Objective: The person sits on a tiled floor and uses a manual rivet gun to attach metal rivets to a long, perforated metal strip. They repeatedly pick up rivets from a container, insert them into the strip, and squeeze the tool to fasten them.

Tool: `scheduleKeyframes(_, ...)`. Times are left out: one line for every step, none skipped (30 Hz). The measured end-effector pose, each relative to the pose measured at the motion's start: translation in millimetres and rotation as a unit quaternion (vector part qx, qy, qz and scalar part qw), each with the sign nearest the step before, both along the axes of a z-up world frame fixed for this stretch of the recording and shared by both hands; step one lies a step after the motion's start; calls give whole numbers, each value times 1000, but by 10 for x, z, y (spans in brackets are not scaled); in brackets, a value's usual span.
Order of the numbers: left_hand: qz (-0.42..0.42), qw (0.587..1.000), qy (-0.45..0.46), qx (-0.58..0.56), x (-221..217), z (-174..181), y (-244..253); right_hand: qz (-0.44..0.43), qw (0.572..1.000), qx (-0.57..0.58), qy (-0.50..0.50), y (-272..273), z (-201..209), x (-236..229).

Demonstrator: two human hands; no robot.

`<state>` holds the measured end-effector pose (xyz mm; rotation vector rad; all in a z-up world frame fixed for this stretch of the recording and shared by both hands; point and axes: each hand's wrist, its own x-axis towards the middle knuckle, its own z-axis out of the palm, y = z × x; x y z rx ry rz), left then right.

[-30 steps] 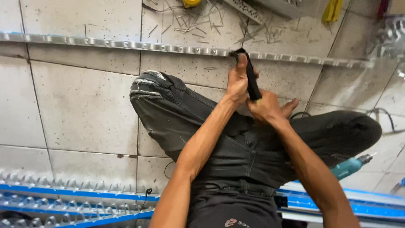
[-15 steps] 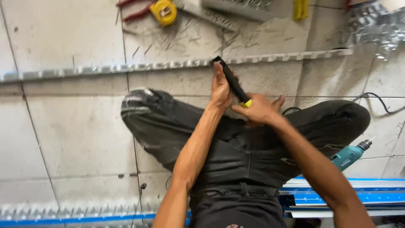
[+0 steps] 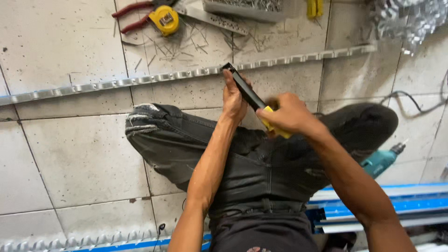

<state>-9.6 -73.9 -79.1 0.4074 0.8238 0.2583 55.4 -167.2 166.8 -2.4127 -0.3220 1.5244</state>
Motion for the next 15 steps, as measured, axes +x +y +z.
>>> scheduleKeyframes(13, 1000, -5, -21, 26, -48, -20, 30, 999, -35, 11, 28, -70, -12)
scheduleKeyframes(27, 999, -9, -41, 53, -98, -39, 60, 996, -69, 23, 56, -142, -20)
scheduleKeyframes(25, 999, -13, -41, 48, -70, -16, 59, 996, -68, 19, -150, -658, -112)
scheduleKeyframes(6, 1000, -13, -25, 43, -51, 9, 19, 998, -1, -57, -364, -1162, -224)
scheduleKeyframes(-8, 1000, -4, -11, -72, -30, -1, -15, 990, 65, -122, -582, -1662, -413)
scheduleKeyframes(-4, 1000, 2, -13, 2, 7, 3, -11, 991, 64, -117, -657, -1931, -361)
scheduleKeyframes(-12, 1000, 7, -15, 17, 46, 21, -21, 985, 75, -155, -722, -2199, -383)
scheduleKeyframes(-21, 1000, 12, -17, 36, 97, 39, -31, 977, 86, -194, -788, -2455, -412)
scheduleKeyframes(-20, 1000, 6, -13, 45, 85, 44, -31, 975, 90, -200, -786, -2433, -385)
scheduleKeyframes(-22, 999, 10, -22, 61, 79, 50, -6, 978, 81, -194, -781, -2404, -352)
scheduleKeyframes(-22, 999, 20, -34, 11, 75, 25, 21, 981, 69, -183, -808, -2365, -381)
scheduleKeyframes(-20, 999, 20, -33, 82, 84, 65, 23, 980, 70, -183, -595, -1771, -177)
scheduleKeyframes(-19, 999, 11, -29, 61, 89, 69, 102, 982, 31, -158, -380, -1194, -115)
scheduleKeyframes(-17, 1000, 3, -25, 40, 88, 75, 180, 975, -7, -131, -176, -618, -117)
scheduleKeyframes(-13, 1000, 1, -22, 56, 119, 91, 184, 974, -4, -133, -77, -339, -70)
